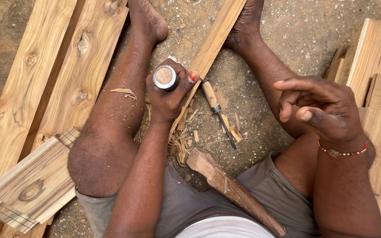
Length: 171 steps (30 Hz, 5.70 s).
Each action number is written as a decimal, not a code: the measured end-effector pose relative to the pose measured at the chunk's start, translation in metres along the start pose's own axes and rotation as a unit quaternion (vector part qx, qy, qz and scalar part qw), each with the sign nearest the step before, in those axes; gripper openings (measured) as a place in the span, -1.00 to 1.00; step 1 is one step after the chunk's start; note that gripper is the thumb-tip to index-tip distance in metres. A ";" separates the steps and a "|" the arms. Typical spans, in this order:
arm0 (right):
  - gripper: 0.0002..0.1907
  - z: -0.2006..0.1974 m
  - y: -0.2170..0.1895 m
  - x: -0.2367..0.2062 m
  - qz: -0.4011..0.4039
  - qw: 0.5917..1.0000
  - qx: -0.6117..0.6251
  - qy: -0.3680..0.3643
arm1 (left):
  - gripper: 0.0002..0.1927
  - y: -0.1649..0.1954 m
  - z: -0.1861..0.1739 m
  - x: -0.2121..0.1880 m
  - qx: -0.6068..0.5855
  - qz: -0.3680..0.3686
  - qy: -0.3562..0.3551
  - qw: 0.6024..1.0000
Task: The person chisels a groove into a wooden beam using a chisel and a wooden mallet while sitting on the ground, then fits a pre-cut wooden panel into the groove to check the fit.
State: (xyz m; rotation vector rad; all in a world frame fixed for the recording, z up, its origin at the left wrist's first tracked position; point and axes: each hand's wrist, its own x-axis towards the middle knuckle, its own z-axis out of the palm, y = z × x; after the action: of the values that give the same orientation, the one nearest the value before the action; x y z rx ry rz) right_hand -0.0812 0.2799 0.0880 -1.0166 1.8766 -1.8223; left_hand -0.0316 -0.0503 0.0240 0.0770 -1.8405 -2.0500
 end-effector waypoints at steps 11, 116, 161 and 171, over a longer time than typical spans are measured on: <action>-0.59 -0.001 0.006 -0.001 0.024 0.999 -0.026 -0.005 | -0.69 -0.002 0.014 0.000 -0.001 -0.007 -0.022 1.000; -0.89 0.127 -0.026 0.152 -0.078 0.921 -0.345 -0.162 | -0.77 -0.061 0.074 -0.031 0.215 0.099 0.013 0.971; -0.84 0.073 0.044 0.092 -0.055 0.913 -0.390 -0.102 | -0.69 -0.056 0.077 -0.034 0.167 0.145 0.028 0.975; -0.86 0.147 -0.066 0.141 -0.089 0.887 -0.443 -0.100 | -0.73 -0.057 0.062 -0.033 0.138 0.125 0.045 0.981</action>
State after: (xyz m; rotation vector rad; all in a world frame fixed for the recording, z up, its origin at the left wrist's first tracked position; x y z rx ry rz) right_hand -0.0615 0.0817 0.1664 -1.6132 2.5772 -0.8014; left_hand -0.0334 0.0221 -0.0297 0.0113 -1.9570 -1.5899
